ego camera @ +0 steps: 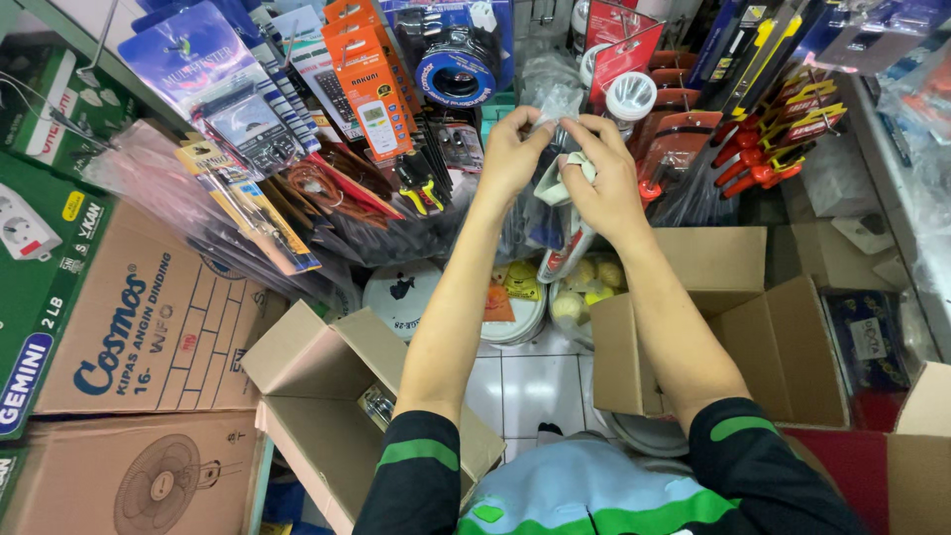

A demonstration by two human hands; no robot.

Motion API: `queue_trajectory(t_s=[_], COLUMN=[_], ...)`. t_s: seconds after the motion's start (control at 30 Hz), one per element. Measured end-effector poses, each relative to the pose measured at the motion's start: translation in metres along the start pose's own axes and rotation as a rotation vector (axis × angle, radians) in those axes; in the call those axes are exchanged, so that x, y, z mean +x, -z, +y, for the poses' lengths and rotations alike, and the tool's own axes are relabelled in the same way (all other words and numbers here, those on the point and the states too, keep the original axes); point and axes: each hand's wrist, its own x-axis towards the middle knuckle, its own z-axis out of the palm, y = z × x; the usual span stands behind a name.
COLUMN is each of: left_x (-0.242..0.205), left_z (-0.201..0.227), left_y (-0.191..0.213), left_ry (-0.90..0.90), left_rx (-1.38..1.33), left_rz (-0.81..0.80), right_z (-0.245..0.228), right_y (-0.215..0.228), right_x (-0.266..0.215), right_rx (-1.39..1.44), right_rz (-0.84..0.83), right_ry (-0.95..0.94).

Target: The person picks up various items from shelves and puts them into cardboard boxes.

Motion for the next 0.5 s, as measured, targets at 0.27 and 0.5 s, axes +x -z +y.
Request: queue_trajectory(t_s=[0.27, 0.5], left_x=[-0.004, -0.001], left_z=[-0.004, -0.001], left_y=[-0.009, -0.011], left_ry=[-0.005, -0.149], left_rx=[0.053, 0.321], left_rz=[0.081, 0.197], right_z=[0.002, 0.005], right_y=[-0.001, -0.002], right_x=[-0.001, 0.001], right_rx=[0.010, -0.025], right_rz=[0.021, -0.004], right_ry=[0.012, 0.019])
